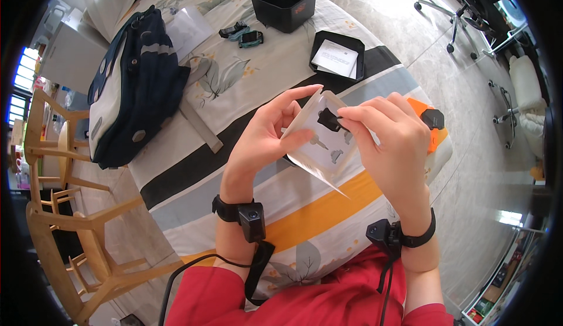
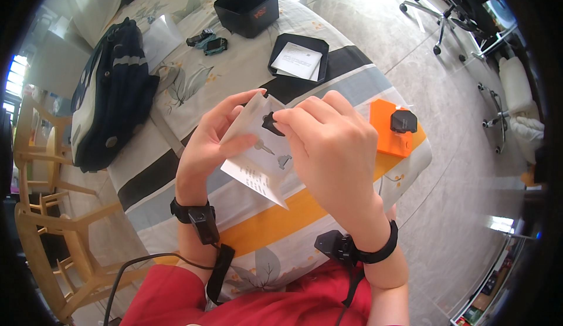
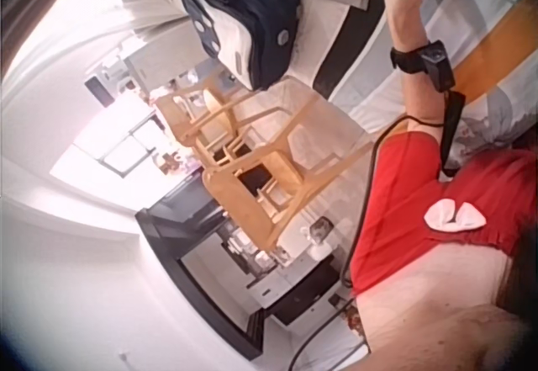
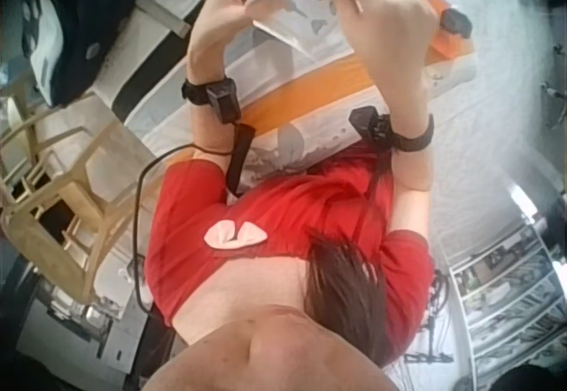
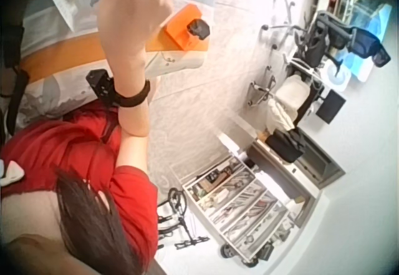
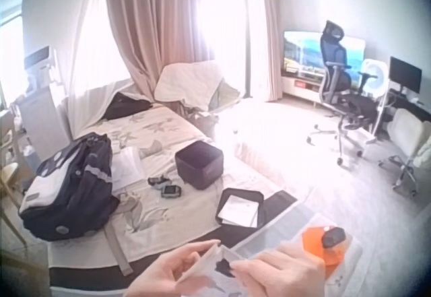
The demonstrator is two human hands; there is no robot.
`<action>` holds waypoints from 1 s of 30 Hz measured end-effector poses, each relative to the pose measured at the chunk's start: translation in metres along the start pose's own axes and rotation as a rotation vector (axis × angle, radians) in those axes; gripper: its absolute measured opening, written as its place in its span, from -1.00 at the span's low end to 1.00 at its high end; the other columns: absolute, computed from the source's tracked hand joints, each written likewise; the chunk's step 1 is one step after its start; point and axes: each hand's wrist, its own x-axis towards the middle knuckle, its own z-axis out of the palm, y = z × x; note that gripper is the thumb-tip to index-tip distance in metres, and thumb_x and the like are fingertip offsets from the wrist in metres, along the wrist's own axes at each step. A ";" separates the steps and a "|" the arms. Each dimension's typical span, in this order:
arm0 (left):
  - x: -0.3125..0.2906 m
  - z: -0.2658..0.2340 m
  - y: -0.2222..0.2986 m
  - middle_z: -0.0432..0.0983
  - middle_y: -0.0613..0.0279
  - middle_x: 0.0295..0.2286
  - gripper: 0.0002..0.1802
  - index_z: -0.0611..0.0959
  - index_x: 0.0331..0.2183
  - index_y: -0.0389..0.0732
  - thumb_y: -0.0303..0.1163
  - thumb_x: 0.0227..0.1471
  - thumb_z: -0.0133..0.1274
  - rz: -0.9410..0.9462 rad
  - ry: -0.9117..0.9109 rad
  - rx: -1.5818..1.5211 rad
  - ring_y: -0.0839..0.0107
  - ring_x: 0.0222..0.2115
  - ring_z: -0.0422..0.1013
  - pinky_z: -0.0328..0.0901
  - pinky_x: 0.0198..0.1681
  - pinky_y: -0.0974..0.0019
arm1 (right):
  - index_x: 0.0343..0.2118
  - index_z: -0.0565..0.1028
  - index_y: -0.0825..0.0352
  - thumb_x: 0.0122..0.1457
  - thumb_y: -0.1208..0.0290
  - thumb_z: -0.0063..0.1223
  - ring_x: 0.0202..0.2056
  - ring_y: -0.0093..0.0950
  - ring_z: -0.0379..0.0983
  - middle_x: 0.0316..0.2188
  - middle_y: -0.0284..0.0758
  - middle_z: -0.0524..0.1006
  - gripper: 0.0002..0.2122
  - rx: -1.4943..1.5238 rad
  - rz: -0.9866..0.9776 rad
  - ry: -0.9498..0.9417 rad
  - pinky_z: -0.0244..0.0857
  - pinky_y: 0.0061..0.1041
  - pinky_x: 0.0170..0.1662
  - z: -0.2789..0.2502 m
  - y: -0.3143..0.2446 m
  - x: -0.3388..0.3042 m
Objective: Unpack and organize toy electronic watches and their accessories into a box and place the box on a shelf.
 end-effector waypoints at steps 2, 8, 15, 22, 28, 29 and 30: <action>0.001 -0.002 -0.003 0.37 0.45 -0.52 -0.29 0.40 0.11 -0.18 -0.62 -0.18 0.08 -0.008 0.001 0.007 0.68 -0.46 0.34 0.25 -0.29 0.56 | -0.53 0.56 0.25 -0.15 0.54 0.18 -0.51 -0.47 0.38 -0.59 -0.43 0.49 -0.93 -0.028 0.001 -0.025 0.28 -0.50 -0.49 0.004 0.001 0.000; 0.001 -0.002 -0.004 0.39 0.39 -0.45 -0.28 0.39 0.11 -0.19 -0.58 -0.18 0.11 -0.032 -0.030 -0.009 0.63 -0.38 0.35 0.23 -0.24 0.53 | -0.51 0.54 0.25 -0.17 0.54 0.09 -0.51 -0.45 0.43 -0.58 -0.42 0.50 -0.90 -0.111 -0.014 -0.109 0.30 -0.49 -0.50 0.016 -0.001 -0.007; -0.001 -0.003 0.001 0.48 0.26 -0.27 -0.26 0.38 0.11 -0.21 -0.56 -0.19 0.13 -0.087 -0.043 -0.093 0.54 -0.26 0.38 0.25 -0.13 0.46 | -0.43 0.56 0.29 -0.12 0.57 0.07 -0.46 -0.41 0.50 -0.51 -0.35 0.55 -0.86 -0.027 0.066 -0.103 0.36 -0.47 -0.45 0.021 0.004 -0.005; 0.001 -0.001 -0.001 0.48 0.25 -0.23 -0.27 0.39 0.11 -0.22 -0.56 -0.20 0.14 -0.100 -0.046 -0.093 0.53 -0.26 0.38 0.25 -0.12 0.46 | -0.37 0.57 0.32 -0.05 0.58 0.10 -0.45 -0.32 0.52 -0.43 -0.28 0.58 -0.86 0.093 0.161 -0.109 0.37 -0.46 -0.40 0.020 0.004 -0.010; 0.002 0.000 -0.004 0.47 0.26 -0.23 -0.26 0.39 0.11 -0.20 -0.53 -0.21 0.15 -0.086 -0.041 -0.123 0.53 -0.24 0.38 0.24 -0.11 0.45 | -0.42 0.56 0.32 -0.03 0.53 0.13 -0.44 -0.32 0.49 -0.48 -0.30 0.53 -0.91 0.081 0.190 -0.176 0.34 -0.41 -0.41 0.015 0.004 -0.011; 0.002 -0.001 -0.004 0.47 0.26 -0.23 -0.25 0.39 0.11 -0.20 -0.52 -0.22 0.16 -0.090 -0.035 -0.111 0.53 -0.23 0.38 0.24 -0.11 0.45 | -0.43 0.56 0.32 -0.03 0.52 0.13 -0.43 -0.33 0.48 -0.49 -0.32 0.51 -0.93 0.047 0.179 -0.197 0.33 -0.40 -0.41 0.014 0.004 -0.012; 0.003 -0.001 -0.003 0.47 0.25 -0.23 -0.24 0.39 0.11 -0.20 -0.50 -0.22 0.17 -0.093 -0.028 -0.099 0.53 -0.23 0.38 0.24 -0.11 0.45 | -0.45 0.55 0.31 -0.02 0.50 0.13 -0.42 -0.34 0.46 -0.50 -0.33 0.49 -0.94 0.013 0.168 -0.219 0.32 -0.40 -0.41 0.014 0.004 -0.012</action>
